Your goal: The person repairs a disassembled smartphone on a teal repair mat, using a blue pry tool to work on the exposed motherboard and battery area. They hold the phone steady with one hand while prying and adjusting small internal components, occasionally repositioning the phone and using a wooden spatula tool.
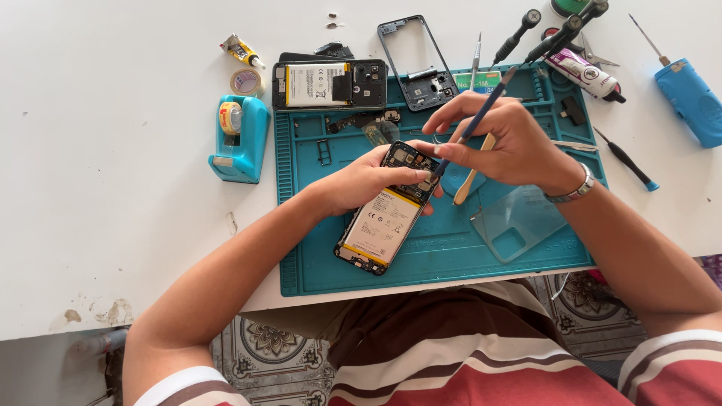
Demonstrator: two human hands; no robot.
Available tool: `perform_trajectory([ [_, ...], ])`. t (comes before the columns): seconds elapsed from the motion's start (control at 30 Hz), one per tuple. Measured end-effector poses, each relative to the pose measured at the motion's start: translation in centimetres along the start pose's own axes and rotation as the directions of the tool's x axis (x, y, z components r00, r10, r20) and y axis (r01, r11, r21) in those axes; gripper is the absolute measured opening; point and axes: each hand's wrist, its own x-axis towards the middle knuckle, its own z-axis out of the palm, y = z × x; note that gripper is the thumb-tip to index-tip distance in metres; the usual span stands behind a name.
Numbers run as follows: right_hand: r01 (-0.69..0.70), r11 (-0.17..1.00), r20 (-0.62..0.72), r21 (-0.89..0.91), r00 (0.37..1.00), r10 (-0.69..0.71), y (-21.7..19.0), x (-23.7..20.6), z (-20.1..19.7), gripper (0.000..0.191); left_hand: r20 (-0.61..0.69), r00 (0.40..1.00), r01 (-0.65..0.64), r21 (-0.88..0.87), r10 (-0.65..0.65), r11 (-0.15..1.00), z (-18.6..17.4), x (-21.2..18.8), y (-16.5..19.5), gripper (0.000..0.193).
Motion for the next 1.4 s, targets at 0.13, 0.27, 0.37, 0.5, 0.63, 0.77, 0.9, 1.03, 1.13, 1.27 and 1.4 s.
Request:
perform_trajectory([
  [0.13, 0.042, 0.999, 0.037, -0.021, 0.998, -0.042, 0.03, -0.05, 0.2, 0.012, 0.029, 0.999, -0.014, -0.023, 0.014, 1.0, -0.01, 0.07, -0.05, 0.061],
  [0.27, -0.008, 1.0, -0.006, -0.007, 1.0, 0.007, 0.05, -0.13, -0.03, 0.014, 0.006, 1.0, 0.002, -0.023, -0.002, 1.0, -0.05, 0.09, -0.22, 0.063],
  [0.37, 0.006, 1.0, -0.006, 0.005, 1.0, -0.006, 0.14, -0.1, 0.15, 0.013, 0.023, 0.999, -0.022, -0.016, 0.022, 1.0, -0.18, 0.25, -0.31, 0.062],
  [0.5, 0.039, 0.998, 0.008, -0.044, 0.999, -0.039, 0.2, -0.12, 0.49, 0.013, 0.032, 0.999, -0.014, -0.024, 0.015, 1.0, -0.38, 0.28, -0.46, 0.062],
  [0.63, -0.007, 1.0, -0.019, -0.03, 1.0, 0.006, 0.18, -0.11, 0.28, 0.015, 0.042, 0.999, -0.027, -0.027, 0.028, 0.999, -0.32, 0.37, -0.47, 0.065],
  [0.77, 0.029, 0.999, 0.002, -0.037, 1.0, -0.029, 0.11, -0.06, 0.41, 0.013, 0.039, 0.999, -0.026, -0.023, 0.027, 0.999, -0.23, 0.33, -0.28, 0.066],
  [0.9, 0.039, 0.999, -0.015, -0.038, 0.999, -0.039, 0.01, -0.03, 0.19, 0.013, 0.015, 1.0, -0.009, -0.005, 0.009, 1.0, -0.11, 0.18, -0.15, 0.063],
  [1.03, 0.029, 0.997, -0.015, -0.069, 0.999, -0.03, -0.08, -0.1, 0.41, 0.012, 0.016, 1.0, -0.001, -0.029, 0.002, 1.0, -0.05, 0.05, -0.12, 0.063],
  [1.13, 0.05, 0.996, -0.001, -0.077, 0.999, -0.05, 0.01, -0.04, 0.37, 0.013, 0.019, 1.0, -0.004, -0.02, 0.004, 1.0, -0.07, 0.09, -0.14, 0.061],
  [1.27, 0.014, 0.999, -0.017, -0.029, 1.0, -0.014, 0.1, -0.09, 0.24, 0.014, 0.03, 0.999, -0.012, -0.015, 0.013, 1.0, -0.12, 0.19, -0.12, 0.063],
  [1.4, 0.03, 0.998, -0.001, -0.052, 1.0, -0.03, 0.19, -0.04, 0.33, 0.012, 0.03, 0.999, -0.012, -0.017, 0.013, 1.0, -0.15, 0.16, -0.1, 0.064],
])
